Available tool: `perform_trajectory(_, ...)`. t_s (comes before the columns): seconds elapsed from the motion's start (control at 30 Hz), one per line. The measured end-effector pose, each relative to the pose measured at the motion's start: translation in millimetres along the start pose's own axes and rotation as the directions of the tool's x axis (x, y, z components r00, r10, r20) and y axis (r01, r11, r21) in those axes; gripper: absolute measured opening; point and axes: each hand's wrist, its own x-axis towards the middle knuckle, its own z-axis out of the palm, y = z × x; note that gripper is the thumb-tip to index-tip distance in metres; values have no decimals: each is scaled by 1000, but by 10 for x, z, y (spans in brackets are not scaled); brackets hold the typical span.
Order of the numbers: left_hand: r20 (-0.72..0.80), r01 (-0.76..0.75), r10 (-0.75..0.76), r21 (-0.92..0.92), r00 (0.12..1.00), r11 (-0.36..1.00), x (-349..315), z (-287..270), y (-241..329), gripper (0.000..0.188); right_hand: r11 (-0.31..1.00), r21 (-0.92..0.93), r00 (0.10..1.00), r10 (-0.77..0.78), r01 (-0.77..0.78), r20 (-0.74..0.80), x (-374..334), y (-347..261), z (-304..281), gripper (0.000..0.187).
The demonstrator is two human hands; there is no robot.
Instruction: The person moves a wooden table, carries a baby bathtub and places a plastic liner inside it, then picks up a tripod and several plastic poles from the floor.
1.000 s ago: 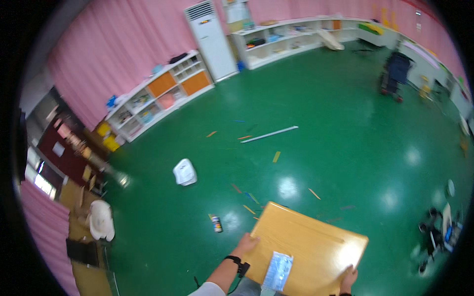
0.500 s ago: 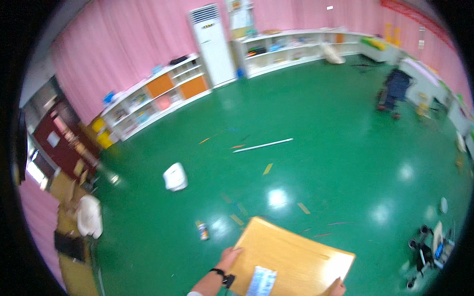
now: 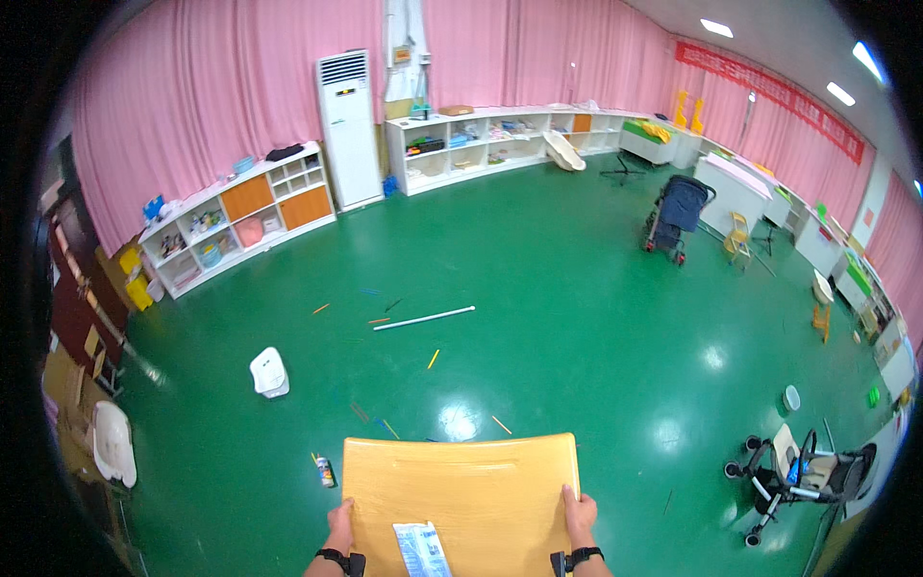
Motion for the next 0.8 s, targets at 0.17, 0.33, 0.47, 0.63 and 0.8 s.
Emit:
perform_trajectory(0.17,-68,-93,83,-145,994,985,-179,-883,-562,46,984,-61,979,-159,168,128,-301,-551,162,57)
perform_trajectory(0.33,-332,-56,-18,-214,943,975,-744,-1902,-1024,51,941,-2,897,-322,339,303,-772,-881,619,56)
perform_trajectory(0.47,-496,-70,-131,-367,859,928,-1514,-2876,-1669,47,864,152,749,-495,481,440,-1845,-1237,956,52)
perform_trajectory(0.63,-630,-199,-285,-584,723,787,-2770,-3824,-2209,42,755,140,484,-539,641,690,-3157,-1376,1370,49)
perform_trajectory(0.8,-727,-222,-510,-650,460,727,-3779,-4558,-3104,46,659,311,164,-556,685,815,-4654,-1049,1930,54)
